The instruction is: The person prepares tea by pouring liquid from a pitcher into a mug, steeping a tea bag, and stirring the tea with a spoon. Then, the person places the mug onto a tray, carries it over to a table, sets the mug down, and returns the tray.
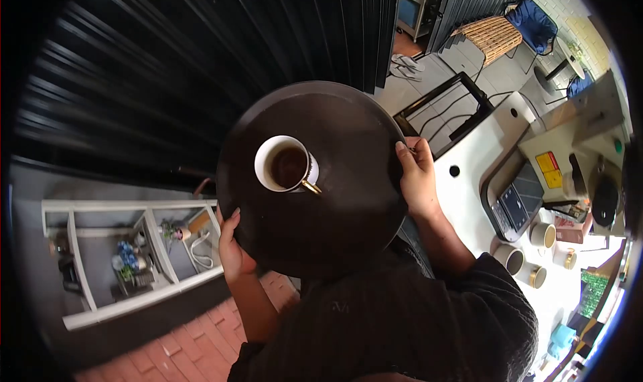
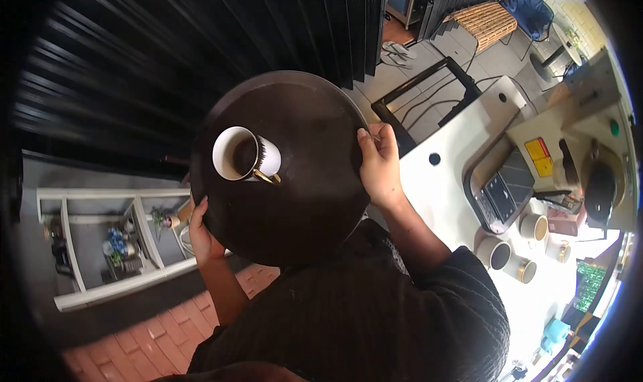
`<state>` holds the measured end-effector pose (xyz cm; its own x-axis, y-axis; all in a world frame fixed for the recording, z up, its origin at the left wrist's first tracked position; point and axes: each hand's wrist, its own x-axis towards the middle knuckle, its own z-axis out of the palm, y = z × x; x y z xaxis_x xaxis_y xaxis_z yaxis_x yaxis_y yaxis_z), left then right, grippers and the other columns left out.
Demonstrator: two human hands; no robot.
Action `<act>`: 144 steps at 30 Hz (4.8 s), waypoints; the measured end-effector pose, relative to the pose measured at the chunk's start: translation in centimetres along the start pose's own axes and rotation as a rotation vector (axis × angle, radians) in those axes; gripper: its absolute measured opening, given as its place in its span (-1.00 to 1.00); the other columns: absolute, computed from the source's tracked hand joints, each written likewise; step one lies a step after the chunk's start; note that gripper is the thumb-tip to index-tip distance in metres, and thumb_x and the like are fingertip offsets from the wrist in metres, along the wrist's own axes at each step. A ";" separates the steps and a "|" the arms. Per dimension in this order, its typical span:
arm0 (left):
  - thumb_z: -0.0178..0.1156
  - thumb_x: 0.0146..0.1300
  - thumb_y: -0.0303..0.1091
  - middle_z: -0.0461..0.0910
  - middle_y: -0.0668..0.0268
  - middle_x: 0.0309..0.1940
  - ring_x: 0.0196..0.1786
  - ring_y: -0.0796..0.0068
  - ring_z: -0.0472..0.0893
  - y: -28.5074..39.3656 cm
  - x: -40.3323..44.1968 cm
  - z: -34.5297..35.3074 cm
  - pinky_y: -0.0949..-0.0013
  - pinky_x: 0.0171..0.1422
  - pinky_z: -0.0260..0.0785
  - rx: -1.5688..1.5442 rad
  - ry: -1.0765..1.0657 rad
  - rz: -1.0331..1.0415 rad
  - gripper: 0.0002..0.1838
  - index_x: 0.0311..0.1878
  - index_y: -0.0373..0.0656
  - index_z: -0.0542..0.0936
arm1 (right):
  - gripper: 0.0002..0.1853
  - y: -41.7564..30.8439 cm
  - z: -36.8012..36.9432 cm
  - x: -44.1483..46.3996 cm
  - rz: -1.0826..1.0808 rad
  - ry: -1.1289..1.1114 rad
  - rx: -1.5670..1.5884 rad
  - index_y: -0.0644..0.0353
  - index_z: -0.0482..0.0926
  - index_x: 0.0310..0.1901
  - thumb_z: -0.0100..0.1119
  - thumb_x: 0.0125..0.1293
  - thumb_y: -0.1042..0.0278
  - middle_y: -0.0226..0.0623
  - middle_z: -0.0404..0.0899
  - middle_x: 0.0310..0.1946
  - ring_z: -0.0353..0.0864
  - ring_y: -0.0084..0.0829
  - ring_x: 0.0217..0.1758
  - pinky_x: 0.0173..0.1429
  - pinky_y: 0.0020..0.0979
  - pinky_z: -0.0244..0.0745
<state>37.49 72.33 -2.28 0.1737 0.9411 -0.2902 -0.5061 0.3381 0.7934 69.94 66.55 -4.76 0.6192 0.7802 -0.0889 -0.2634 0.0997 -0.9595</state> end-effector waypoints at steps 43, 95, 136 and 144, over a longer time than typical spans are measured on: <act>0.05 0.31 -0.36 0.42 0.12 0.26 0.26 0.25 0.48 -19.6 43.4 57.2 0.21 0.30 0.39 0.370 -1.417 -0.901 -0.37 0.44 -0.19 0.19 | -0.79 -5.6 -4.9 21.2 -0.495 1.621 0.464 0.19 0.35 0.04 0.02 0.49 0.30 -0.26 0.58 -0.13 0.56 -0.52 -0.09 0.00 -0.49 0.48; 0.04 0.35 -0.27 0.66 0.11 -0.06 -0.05 0.21 0.65 -59.7 50.4 113.0 0.22 0.14 0.49 0.714 -1.439 -1.677 -0.66 0.02 -0.33 0.57 | -0.81 -18.3 -46.5 58.2 -0.431 2.329 0.173 0.16 0.47 -0.07 0.11 0.46 0.24 -0.65 0.26 -0.44 0.09 -0.78 -0.40 -0.32 -0.67 0.04; 0.03 0.37 -0.22 0.60 0.11 0.07 0.08 0.17 0.60 -99.0 34.5 150.7 0.19 0.26 0.41 0.427 -1.056 -1.273 -0.57 0.16 -0.35 0.48 | -0.72 -42.7 -116.3 74.7 -0.050 1.166 -0.675 0.26 0.57 -0.12 0.31 0.27 0.26 -0.25 0.57 -0.36 0.48 -0.49 -0.44 -0.31 -0.43 0.44; -0.02 0.38 -0.23 0.58 0.08 0.09 0.11 0.17 0.60 -109.1 35.2 165.2 0.19 0.28 0.40 0.465 -1.040 -1.201 -0.57 0.18 -0.35 0.47 | -0.76 -46.1 -132.5 85.9 -0.104 0.991 -0.344 0.31 0.51 -0.14 0.03 0.49 0.26 -0.35 0.54 -0.47 0.50 -0.61 -0.38 -0.23 -0.50 0.44</act>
<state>238.43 70.05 -10.68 0.8051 -0.3040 -0.5093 0.5723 0.6236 0.5326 233.31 47.15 -3.60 0.9953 -0.0917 -0.0314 -0.0462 -0.1644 -0.9853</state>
